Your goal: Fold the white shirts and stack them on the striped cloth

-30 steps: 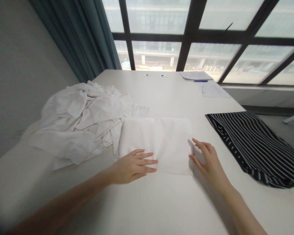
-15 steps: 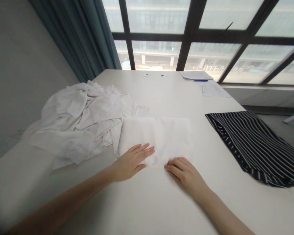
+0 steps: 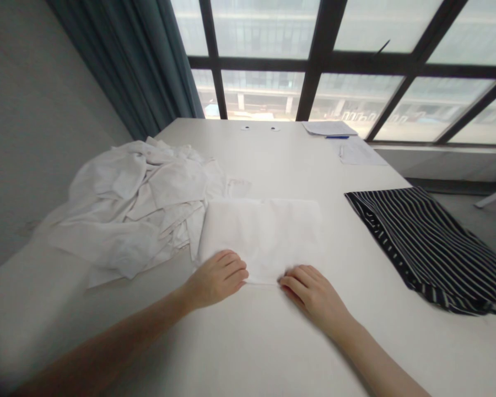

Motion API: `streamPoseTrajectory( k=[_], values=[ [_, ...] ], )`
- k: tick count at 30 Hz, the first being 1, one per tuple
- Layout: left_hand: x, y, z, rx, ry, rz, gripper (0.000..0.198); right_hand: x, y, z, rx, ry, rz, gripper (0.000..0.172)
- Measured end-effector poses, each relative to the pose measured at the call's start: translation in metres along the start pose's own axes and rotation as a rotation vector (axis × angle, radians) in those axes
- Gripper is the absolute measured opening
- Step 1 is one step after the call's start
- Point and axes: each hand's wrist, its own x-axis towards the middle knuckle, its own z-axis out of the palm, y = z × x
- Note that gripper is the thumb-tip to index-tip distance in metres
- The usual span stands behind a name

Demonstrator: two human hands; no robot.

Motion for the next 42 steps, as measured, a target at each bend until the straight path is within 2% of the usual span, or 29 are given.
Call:
streamPoseTrajectory(
  k=[3,10,13,17,23,27,32,34,36,39,42],
  values=[
    [-0.001,-0.001,-0.003,0.038,-0.002,0.062,0.017,0.001,-0.001,-0.001,-0.013,0.010,0.005,0.017],
    [-0.004,-0.001,-0.005,0.007,0.038,0.115,0.020,0.000,0.000,0.000,-0.041,0.008,-0.083,0.014],
    [-0.001,-0.002,-0.007,-0.022,0.007,0.107,0.023,-0.002,0.002,0.001,-0.036,-0.030,-0.097,0.014],
    [0.001,-0.005,-0.006,-0.159,-0.048,0.019,0.022,-0.003,0.003,0.001,-0.007,-0.079,-0.085,0.013],
    [0.001,-0.009,0.000,-0.418,-0.037,-0.184,0.022,0.000,0.003,-0.004,0.069,-0.103,-0.077,0.012],
    [0.001,-0.007,-0.002,-0.397,-0.067,-0.263,0.007,0.001,0.001,-0.006,0.153,-0.118,-0.030,0.012],
    [-0.002,-0.004,-0.004,-0.206,-0.160,-0.250,0.044,-0.004,0.004,-0.002,0.110,-0.030,0.002,0.011],
    [-0.003,-0.004,-0.004,-0.140,-0.209,-0.221,0.047,-0.007,0.007,0.001,0.022,0.047,0.010,0.015],
    [-0.003,-0.003,-0.005,-0.097,-0.251,-0.209,0.049,-0.008,0.009,0.005,-0.100,0.083,0.064,0.028],
    [-0.003,-0.001,-0.006,-0.076,-0.302,-0.211,0.050,-0.009,0.011,0.010,-0.269,-0.006,0.147,0.047],
    [-0.002,0.002,-0.008,-0.101,-0.351,-0.222,0.055,-0.010,0.013,0.013,-0.345,-0.130,0.162,0.052]
  ],
)
